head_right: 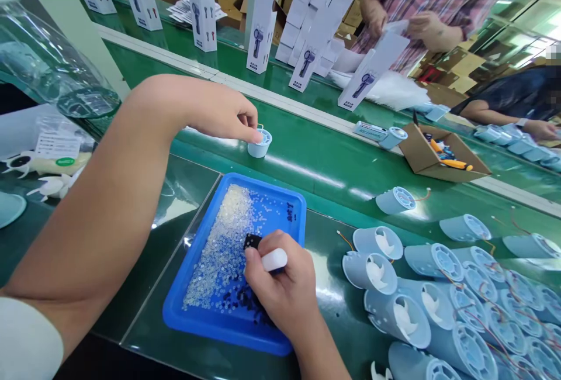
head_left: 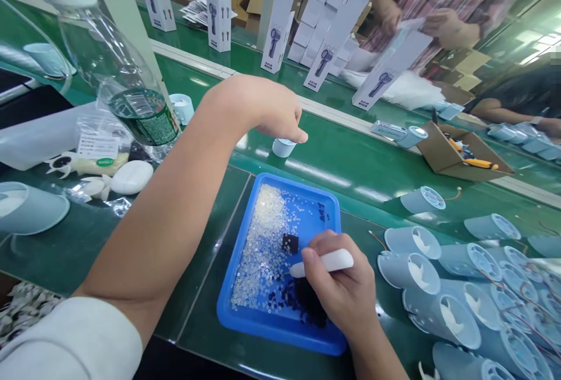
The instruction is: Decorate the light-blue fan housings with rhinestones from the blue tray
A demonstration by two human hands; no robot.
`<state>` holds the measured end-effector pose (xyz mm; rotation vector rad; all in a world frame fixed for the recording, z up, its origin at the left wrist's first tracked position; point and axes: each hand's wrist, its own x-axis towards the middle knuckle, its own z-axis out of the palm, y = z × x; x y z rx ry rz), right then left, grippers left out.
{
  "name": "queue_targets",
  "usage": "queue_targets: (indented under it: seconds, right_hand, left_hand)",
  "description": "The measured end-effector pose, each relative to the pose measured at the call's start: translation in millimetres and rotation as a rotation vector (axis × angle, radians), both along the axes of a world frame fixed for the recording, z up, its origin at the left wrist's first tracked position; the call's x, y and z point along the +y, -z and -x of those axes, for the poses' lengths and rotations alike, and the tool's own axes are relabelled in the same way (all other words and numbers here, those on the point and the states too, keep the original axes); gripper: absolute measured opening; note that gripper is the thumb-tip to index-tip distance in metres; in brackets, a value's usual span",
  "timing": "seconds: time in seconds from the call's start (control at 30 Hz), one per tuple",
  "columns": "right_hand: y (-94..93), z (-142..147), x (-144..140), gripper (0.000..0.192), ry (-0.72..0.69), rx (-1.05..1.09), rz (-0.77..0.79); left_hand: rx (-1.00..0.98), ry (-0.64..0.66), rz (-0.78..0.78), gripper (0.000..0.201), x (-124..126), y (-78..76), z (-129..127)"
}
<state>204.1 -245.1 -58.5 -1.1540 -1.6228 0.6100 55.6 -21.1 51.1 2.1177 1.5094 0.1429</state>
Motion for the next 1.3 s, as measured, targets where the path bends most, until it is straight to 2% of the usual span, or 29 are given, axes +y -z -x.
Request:
queue_targets:
  seconds: [0.17, 0.37, 0.5, 0.57, 0.67, 0.83, 0.93, 1.07, 1.17, 1.3]
  right_hand:
    - [0.8, 0, 0, 0.022, -0.017, -0.040, -0.012]
    - [-1.5, 2, 0, 0.022, -0.028, -0.134, -0.070]
    - [-1.1, 1, -1, 0.022, -0.067, -0.246, -0.110]
    - [0.5, 0, -3, 0.020, -0.054, -0.204, -0.118]
    - [2.9, 0, -5, 0.018, -0.059, -0.064, -0.104]
    - [2.6, 3, -6, 0.017, -0.136, -0.036, -0.061]
    - [2.1, 4, -5, 0.016, -0.169, -0.063, -0.057]
    - [2.6, 4, -4, 0.015, -0.175, -0.089, -0.081]
    - [2.7, 5, -4, 0.015, -0.152, -0.067, -0.094]
    - [2.4, 3, -3, 0.014, -0.027, 0.019, -0.129]
  left_hand:
    - [-0.106, -0.105, -0.002, 0.048, 17, 5.6, 5]
    - [-0.067, -0.034, 0.026, 0.043, 26, 7.3, 7]
    - [-0.128, -0.110, 0.024, 0.041, 28, 8.5, 8]
    - [-0.149, -0.129, 0.023, 0.040, 34, 12.4, 10]
    - [-0.088, -0.088, 0.047, 0.037, 37, 16.6, 11]
    - [0.003, 0.006, 0.051, 0.045, 9, 5.1, 13]
    - [0.027, -0.005, 0.026, 0.040, -10, -3.1, 14]
    - [-0.018, 0.029, -0.066, 0.020, -10, 1.3, 16]
    - [-0.133, 0.072, -0.215, 0.016, 1, 12.0, 18]
    - [-0.279, -0.025, -0.371, 0.012, 15, 25.8, 21]
